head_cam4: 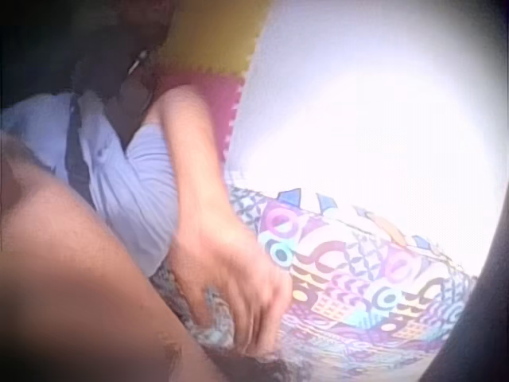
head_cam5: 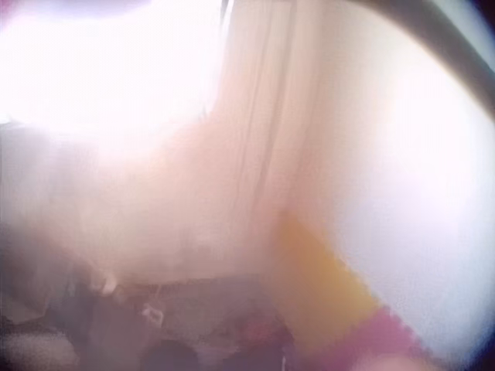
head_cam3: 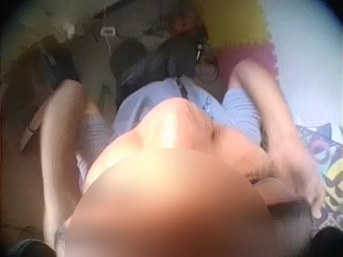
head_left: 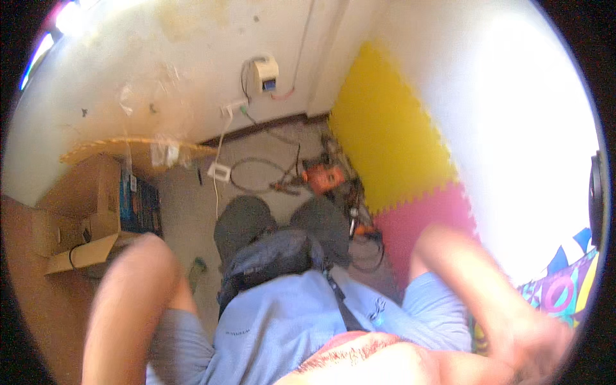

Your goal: The person installs a white electrical box on a wall. They connect red and black wires to terminals inside the box, use pliers to adjust connections, and secure the box with a power drill. The person then attaches a small white switch plate to the box.

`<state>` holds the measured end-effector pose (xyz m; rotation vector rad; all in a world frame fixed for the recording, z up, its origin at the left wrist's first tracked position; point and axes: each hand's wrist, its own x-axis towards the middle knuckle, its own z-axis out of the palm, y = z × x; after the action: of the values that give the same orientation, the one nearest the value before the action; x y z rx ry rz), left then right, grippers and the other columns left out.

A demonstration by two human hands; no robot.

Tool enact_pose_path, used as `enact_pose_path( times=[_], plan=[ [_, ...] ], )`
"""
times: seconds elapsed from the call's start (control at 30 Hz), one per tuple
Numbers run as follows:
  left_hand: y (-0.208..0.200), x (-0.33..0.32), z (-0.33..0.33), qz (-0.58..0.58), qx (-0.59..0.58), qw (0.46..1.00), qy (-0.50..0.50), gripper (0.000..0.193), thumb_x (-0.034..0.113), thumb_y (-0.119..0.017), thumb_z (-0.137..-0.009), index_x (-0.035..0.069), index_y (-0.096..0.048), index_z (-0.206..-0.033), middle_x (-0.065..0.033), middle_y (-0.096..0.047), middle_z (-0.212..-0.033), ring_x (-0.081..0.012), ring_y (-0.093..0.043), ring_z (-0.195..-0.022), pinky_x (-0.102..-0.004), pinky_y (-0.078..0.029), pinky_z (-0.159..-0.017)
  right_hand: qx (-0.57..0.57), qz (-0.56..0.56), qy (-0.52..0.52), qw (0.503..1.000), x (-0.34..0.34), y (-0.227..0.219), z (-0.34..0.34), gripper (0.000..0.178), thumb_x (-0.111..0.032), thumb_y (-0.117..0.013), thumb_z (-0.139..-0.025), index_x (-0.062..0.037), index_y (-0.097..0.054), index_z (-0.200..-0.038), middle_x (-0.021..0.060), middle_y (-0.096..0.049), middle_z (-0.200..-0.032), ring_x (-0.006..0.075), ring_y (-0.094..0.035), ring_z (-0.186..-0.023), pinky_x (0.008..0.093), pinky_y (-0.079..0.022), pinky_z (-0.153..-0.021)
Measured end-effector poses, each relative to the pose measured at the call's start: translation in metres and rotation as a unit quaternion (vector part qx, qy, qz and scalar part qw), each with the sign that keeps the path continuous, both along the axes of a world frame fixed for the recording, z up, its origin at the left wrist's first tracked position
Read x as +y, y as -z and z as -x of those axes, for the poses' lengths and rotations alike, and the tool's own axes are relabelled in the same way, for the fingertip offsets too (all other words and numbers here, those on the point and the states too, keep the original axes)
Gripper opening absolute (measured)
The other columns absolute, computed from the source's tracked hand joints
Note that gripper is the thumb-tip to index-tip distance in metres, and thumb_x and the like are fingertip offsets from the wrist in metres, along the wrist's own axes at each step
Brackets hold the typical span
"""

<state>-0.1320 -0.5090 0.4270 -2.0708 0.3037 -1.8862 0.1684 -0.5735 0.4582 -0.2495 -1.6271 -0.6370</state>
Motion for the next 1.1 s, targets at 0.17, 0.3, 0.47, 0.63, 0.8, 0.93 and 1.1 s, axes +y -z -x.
enact_pose_path(
  times=[0.17, 0.3, 0.47, 0.63, 0.8, 0.93, 1.1],
  plan=[
    [0.092, 0.089, -0.006, 0.374, -0.232, 0.897, 0.034, 0.029, 0.024, -0.049, -0.108, 0.003, -0.064, -0.12, -0.0122, -0.068, -0.115, -0.0238, -0.066, -0.107, -0.0379, -0.052, -0.098, 0.241, 0.227, -0.047, 0.942, 0.125, 0.077, -0.007, 0.052, -0.032, -0.074, -0.096, 0.0059, -0.057, -0.127, 0.0169, -0.067, -0.119, 0.0307, -0.066, -0.109, 0.0411, -0.052, -0.099],
    [0.242, 0.206, -0.034, 0.8, -0.084, 0.522, 0.284, 0.033, 0.026, -0.046, -0.11, 0.003, -0.063, -0.128, -0.0115, -0.069, -0.122, -0.0208, -0.067, -0.112, -0.0363, -0.051, -0.098, 0.186, 0.621, 0.067, 0.759, 0.312, 0.21, 0.03, 0.074, -0.041, -0.08, -0.09, 0.0091, -0.051, -0.135, 0.0225, -0.066, -0.126, 0.0328, -0.065, -0.118, 0.0424, -0.051, -0.102],
    [0.403, 0.332, -0.078, 0.859, -0.199, 0.356, 0.309, 0.043, 0.033, -0.051, -0.109, 0.002, -0.057, -0.137, -0.0144, -0.064, -0.135, -0.0265, -0.061, -0.126, -0.0418, -0.046, -0.109, 0.004, 0.599, 0.351, 0.72, 0.476, 0.313, 0.074, 0.101, -0.062, -0.083, -0.077, 0.0149, -0.049, -0.132, 0.0338, -0.064, -0.124, 0.043, -0.066, -0.116, 0.0475, -0.054, -0.096],
    [0.471, 0.425, -0.125, 0.781, -0.348, 0.289, 0.431, 0.04, 0.029, -0.049, -0.11, 0.002, -0.054, -0.139, -0.0121, -0.062, -0.133, -0.0252, -0.059, -0.124, -0.0406, -0.046, -0.11, -0.025, 0.637, 0.361, 0.68, 0.522, 0.324, 0.088, 0.094, -0.069, -0.08, -0.074, 0.0126, -0.058, -0.115, 0.034, -0.069, -0.105, 0.0497, -0.069, -0.101, 0.0528, -0.056, -0.087],
    [0.484, 0.475, -0.152, 0.708, -0.425, 0.183, 0.534, 0.033, 0.025, -0.054, -0.109, 0.008, -0.055, -0.137, -0.0073, -0.061, -0.122, -0.02, -0.062, -0.109, -0.0354, -0.05, -0.104, -0.081, 0.615, 0.423, 0.661, 0.525, 0.322, 0.095, 0.086, -0.064, -0.08, -0.077, 0.0114, -0.058, -0.112, 0.0327, -0.071, -0.097, 0.0502, -0.071, -0.094, 0.054, -0.057, -0.082],
    [0.482, 0.478, -0.155, 0.689, -0.438, 0.178, 0.549, 0.034, 0.032, -0.058, -0.108, 0.007, -0.058, -0.132, -0.0086, -0.061, -0.12, -0.021, -0.062, -0.107, -0.0321, -0.057, -0.093, -0.097, 0.588, 0.437, 0.674, 0.526, 0.324, 0.095, 0.082, -0.063, -0.081, -0.078, 0.0103, -0.06, -0.107, 0.0338, -0.071, -0.097, 0.0509, -0.071, -0.095, 0.055, -0.056, -0.082],
    [0.481, 0.47, -0.157, 0.635, -0.43, 0.081, 0.637, 0.037, 0.037, -0.066, -0.102, 0.008, -0.058, -0.124, -0.0104, -0.056, -0.11, -0.0241, -0.059, -0.101, -0.0367, -0.059, -0.088, -0.091, 0.554, 0.442, 0.7, 0.525, 0.33, 0.099, 0.076, -0.061, -0.082, -0.078, 0.0082, -0.061, -0.103, 0.0321, -0.071, -0.096, 0.0497, -0.071, -0.094, 0.0535, -0.056, -0.08]
  ],
)
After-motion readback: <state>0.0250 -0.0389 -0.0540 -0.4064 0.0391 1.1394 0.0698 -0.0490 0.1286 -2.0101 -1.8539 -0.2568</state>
